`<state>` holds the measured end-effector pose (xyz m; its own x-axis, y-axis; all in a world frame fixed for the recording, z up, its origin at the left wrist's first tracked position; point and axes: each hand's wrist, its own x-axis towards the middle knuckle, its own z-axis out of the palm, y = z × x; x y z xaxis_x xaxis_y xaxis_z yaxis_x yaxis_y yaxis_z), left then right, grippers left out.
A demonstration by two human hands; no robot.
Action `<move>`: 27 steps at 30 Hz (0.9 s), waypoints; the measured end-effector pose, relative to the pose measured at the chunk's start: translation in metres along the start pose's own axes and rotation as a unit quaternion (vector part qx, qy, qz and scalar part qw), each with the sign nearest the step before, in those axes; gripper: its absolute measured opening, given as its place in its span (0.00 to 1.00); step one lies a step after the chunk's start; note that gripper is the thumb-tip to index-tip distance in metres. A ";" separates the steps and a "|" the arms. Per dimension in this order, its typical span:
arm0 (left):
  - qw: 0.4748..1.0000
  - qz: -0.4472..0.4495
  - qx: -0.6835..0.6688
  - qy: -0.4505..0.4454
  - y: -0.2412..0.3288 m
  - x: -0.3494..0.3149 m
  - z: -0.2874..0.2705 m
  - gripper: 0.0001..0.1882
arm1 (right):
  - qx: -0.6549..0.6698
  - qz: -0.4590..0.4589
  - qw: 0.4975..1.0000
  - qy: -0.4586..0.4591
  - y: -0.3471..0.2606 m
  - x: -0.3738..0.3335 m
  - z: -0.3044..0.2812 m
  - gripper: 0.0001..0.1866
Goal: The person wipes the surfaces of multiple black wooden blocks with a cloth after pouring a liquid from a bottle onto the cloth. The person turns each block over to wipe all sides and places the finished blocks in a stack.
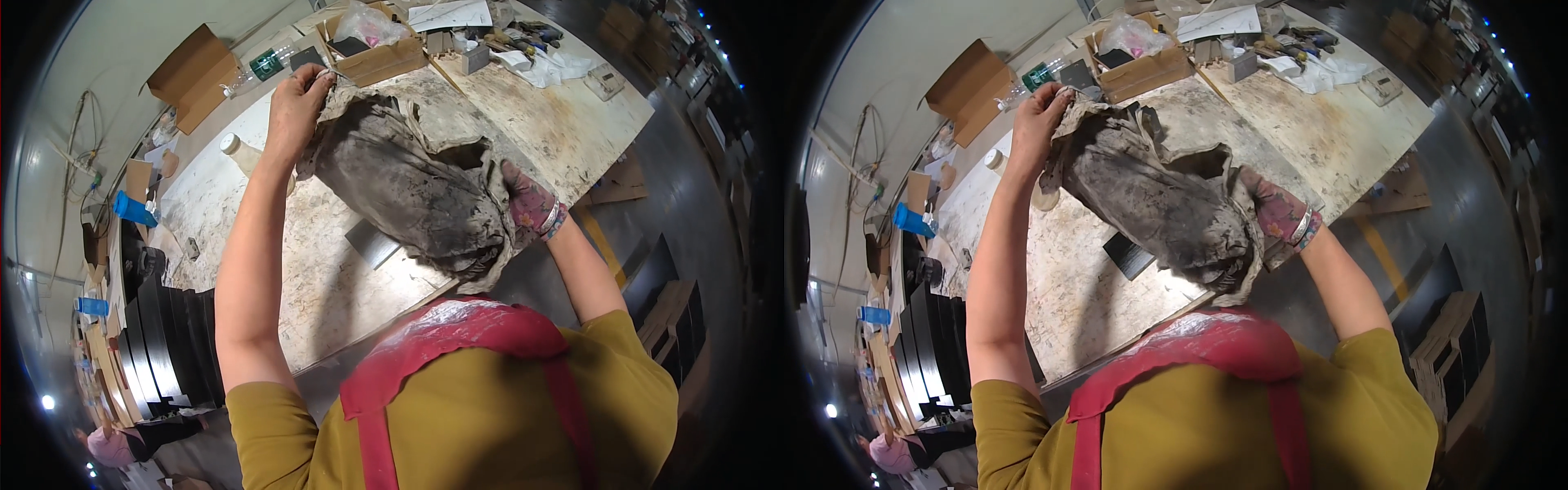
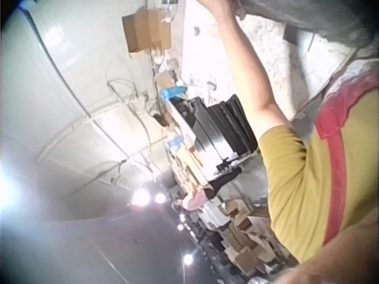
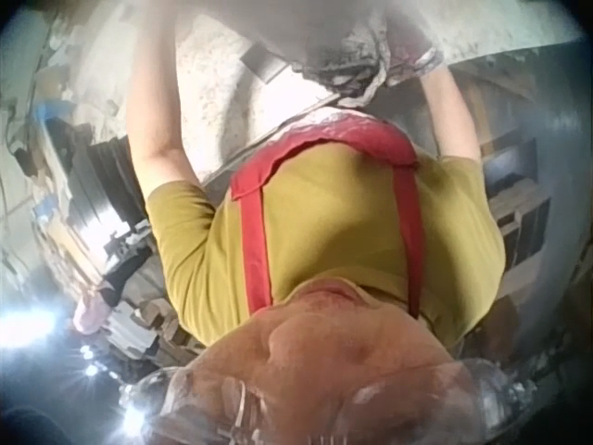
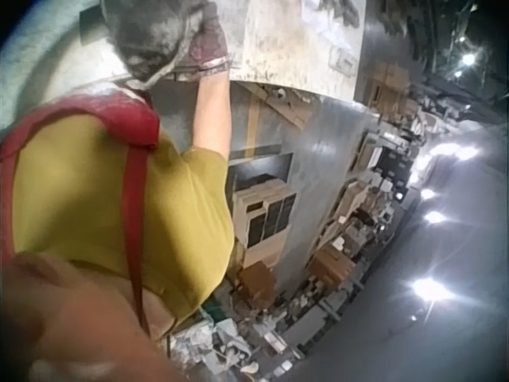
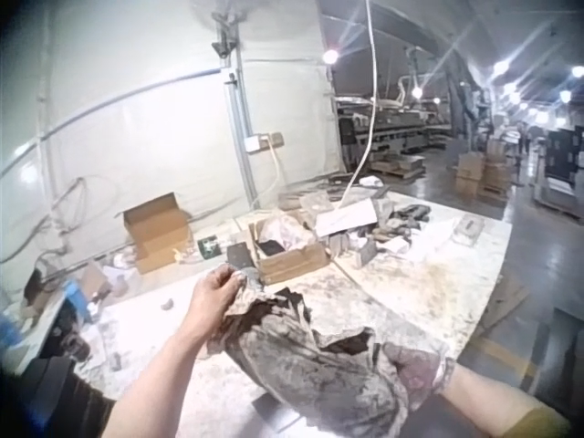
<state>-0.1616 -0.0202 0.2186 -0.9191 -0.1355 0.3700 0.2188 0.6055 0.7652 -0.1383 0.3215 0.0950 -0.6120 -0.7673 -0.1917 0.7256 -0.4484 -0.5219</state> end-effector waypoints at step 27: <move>0.994 -0.086 -0.036 -0.049 -0.046 -0.031 -0.077 0.11 | -0.395 -0.260 0.862 0.181 -0.157 -0.106 -0.157 0.17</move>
<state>-0.1180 -0.1042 0.2129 -0.9717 -0.1534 0.1798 0.0751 0.5210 0.8502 -0.2371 0.5453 0.0668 -0.9520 -0.2986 0.0675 -0.0306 -0.1264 -0.9915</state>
